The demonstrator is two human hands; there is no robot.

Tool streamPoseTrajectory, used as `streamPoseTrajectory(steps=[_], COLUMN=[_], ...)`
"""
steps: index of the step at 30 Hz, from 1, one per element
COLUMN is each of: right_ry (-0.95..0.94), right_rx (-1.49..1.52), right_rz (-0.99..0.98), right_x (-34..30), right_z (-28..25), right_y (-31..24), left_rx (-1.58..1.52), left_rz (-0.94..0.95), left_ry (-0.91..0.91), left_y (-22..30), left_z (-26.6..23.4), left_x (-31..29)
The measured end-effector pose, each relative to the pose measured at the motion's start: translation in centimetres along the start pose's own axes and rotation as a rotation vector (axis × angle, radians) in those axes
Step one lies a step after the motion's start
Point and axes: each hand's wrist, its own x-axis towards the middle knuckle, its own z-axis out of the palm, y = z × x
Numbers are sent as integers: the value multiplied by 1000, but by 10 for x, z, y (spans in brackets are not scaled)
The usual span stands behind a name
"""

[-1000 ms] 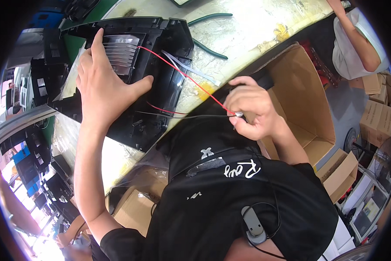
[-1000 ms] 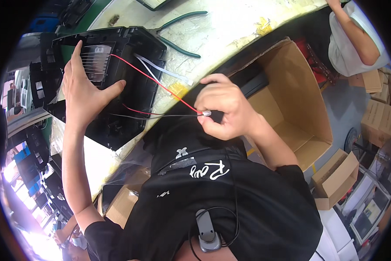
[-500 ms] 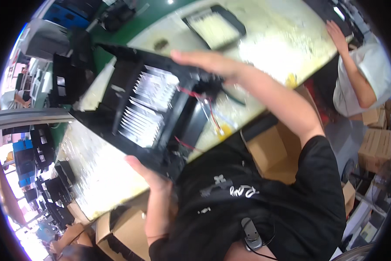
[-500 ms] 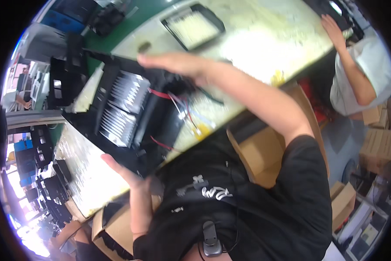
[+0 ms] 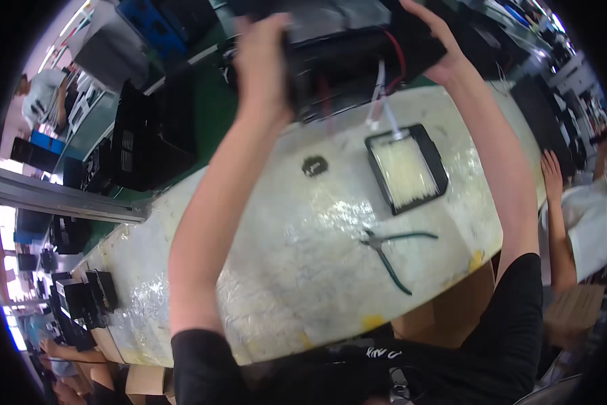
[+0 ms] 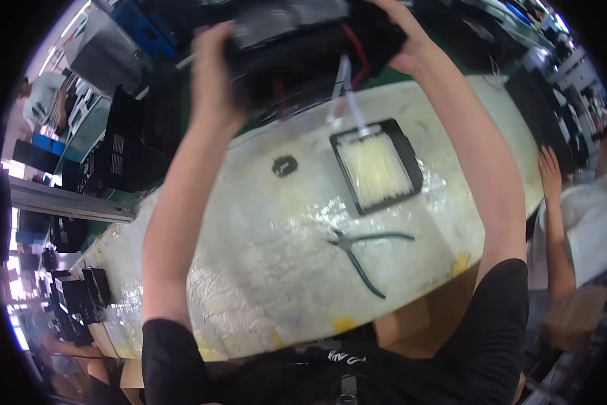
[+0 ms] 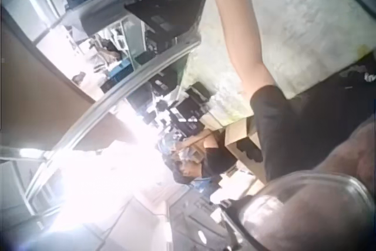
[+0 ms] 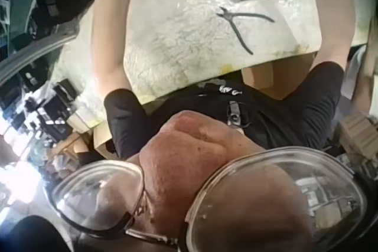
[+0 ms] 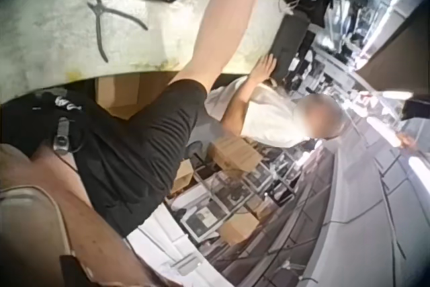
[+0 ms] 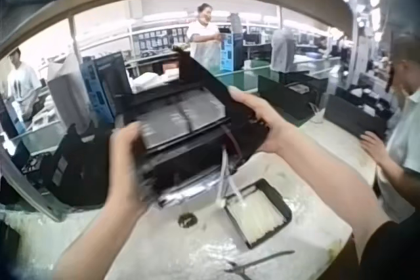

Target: Assembling electronic fan units into plastic housings using zip ties and pliers on a factory assembly line.

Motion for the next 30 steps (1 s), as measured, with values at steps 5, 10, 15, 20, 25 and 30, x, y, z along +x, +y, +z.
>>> streamPoseTrajectory(steps=[5,10,15,20,25,30], right_ry=[-102,182,518,477,308,196], right_rx=[-53,-190,-514,-595,-663,-710], right_rz=[30,-8,-392,-610,-671,-582], right_x=[129,136,122,75,29,-1], right_z=[-192,-239,-201,-175,-137,-128], right_y=[9,-12,-46,-53,-34,0], left_rx=[121,786,1040,894,428,270], left_rz=[-106,123,112,-411,-226,-239], left_ry=[-9,-75,863,511,631,480], left_y=[-167,-155,-124,-124,-171,-152], left_z=[33,36,-103,-92,-89,-79], left_x=[98,85,120,131,183,164])
